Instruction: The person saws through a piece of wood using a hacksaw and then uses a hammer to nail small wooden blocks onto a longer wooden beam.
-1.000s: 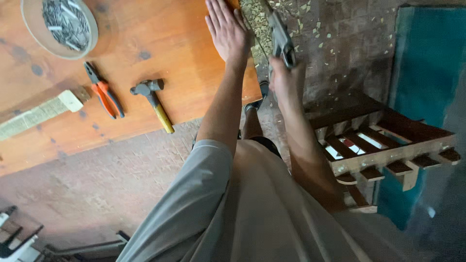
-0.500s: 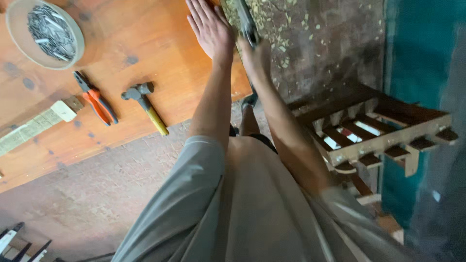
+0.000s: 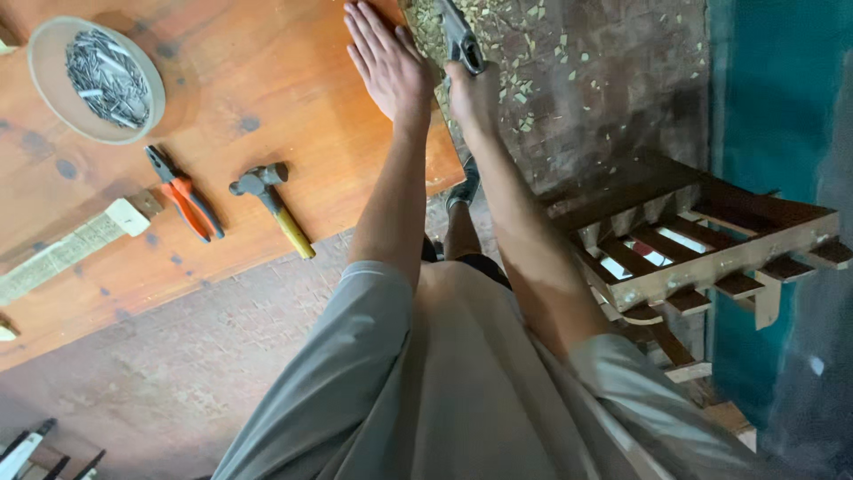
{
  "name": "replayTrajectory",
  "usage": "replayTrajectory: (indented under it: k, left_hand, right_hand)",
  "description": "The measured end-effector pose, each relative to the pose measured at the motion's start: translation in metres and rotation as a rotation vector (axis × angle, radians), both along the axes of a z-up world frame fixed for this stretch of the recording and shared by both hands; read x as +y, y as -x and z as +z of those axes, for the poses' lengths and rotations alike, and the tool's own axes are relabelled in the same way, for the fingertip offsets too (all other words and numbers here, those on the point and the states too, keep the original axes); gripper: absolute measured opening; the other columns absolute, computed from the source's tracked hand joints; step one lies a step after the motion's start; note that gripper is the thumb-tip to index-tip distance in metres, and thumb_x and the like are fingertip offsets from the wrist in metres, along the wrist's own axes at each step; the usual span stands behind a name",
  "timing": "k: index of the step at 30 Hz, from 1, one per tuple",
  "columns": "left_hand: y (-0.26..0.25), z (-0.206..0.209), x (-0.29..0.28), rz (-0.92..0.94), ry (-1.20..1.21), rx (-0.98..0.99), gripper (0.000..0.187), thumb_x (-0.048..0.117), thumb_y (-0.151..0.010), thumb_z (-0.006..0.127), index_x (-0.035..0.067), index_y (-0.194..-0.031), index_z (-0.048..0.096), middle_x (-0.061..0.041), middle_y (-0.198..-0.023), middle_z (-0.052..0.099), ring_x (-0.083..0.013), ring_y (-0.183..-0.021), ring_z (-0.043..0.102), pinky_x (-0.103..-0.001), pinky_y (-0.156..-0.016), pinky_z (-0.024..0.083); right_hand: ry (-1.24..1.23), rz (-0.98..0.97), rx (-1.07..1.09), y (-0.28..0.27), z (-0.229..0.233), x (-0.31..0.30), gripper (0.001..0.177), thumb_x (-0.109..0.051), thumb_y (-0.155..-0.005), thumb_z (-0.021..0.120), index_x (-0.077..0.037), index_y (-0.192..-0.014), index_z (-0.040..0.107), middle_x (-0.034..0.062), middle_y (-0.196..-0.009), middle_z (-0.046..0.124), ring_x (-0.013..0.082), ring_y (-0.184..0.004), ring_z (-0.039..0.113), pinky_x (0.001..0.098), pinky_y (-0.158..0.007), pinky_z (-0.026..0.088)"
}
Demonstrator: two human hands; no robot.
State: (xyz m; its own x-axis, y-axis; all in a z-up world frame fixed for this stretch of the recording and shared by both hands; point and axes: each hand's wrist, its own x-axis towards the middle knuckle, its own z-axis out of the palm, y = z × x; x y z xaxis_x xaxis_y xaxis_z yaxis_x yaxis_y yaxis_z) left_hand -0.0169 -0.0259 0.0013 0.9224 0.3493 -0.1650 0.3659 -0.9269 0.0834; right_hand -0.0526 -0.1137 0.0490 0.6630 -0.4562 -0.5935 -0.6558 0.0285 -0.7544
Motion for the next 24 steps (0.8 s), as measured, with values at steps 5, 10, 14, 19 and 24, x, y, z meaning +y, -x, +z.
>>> replayTrajectory:
  k: [5,10,14,19,24]
  left_hand:
    - [0.007,-0.009,0.009,-0.008,-0.021,0.021,0.062,0.041,-0.114,0.027,0.010,-0.166,0.013,-0.005,-0.175,0.016,-0.0183,-0.165,0.016,-0.035,-0.136,0.019]
    - [-0.005,0.012,0.004,0.023,0.196,0.039,0.062,0.034,-0.112,0.026,0.007,-0.166,0.011,-0.009,-0.175,0.009,-0.0227,-0.164,0.008,-0.039,-0.135,0.009]
    - [0.002,-0.005,0.003,-0.028,-0.055,-0.038,0.061,0.038,-0.114,0.026,0.008,-0.166,0.015,-0.006,-0.175,0.017,-0.0185,-0.165,0.019,-0.036,-0.137,0.023]
    - [0.009,-0.017,-0.003,-0.003,-0.034,-0.125,0.062,0.039,-0.112,0.034,0.008,-0.165,0.021,-0.007,-0.173,0.024,-0.0199,-0.164,0.025,-0.038,-0.135,0.031]
    - [-0.001,-0.021,0.008,-0.013,-0.024,-0.101,0.061,0.039,-0.115,0.032,0.009,-0.166,0.016,-0.006,-0.175,0.018,-0.0206,-0.165,0.019,-0.038,-0.137,0.027]
  right_hand:
    - [0.079,0.095,0.037,0.034,0.026,0.004,0.038,-0.041,-0.080,0.070,-0.019,-0.064,0.043,-0.0045,-0.056,0.042,0.0112,-0.051,0.038,0.0357,-0.051,0.028]
    - [0.096,0.132,0.305,0.060,0.096,-0.002,0.028,-0.031,-0.089,0.067,-0.021,-0.071,0.048,-0.0047,-0.060,0.050,0.0113,-0.047,0.045,0.0322,-0.044,0.031]
    - [-0.048,-0.014,0.071,0.032,0.065,-0.009,0.027,-0.020,-0.086,0.066,-0.014,-0.066,0.049,-0.0044,-0.050,0.046,0.0077,-0.037,0.039,0.0250,-0.036,0.033]
    - [-0.149,-0.121,0.047,0.036,0.019,-0.014,0.027,-0.019,-0.090,0.070,-0.014,-0.072,0.051,-0.0062,-0.048,0.048,0.0063,-0.037,0.044,0.0237,-0.034,0.039]
    - [0.138,0.082,-0.003,0.027,0.030,0.003,0.036,-0.039,-0.079,0.073,-0.018,-0.060,0.051,-0.0019,-0.052,0.050,0.0119,-0.050,0.044,0.0368,-0.048,0.029]
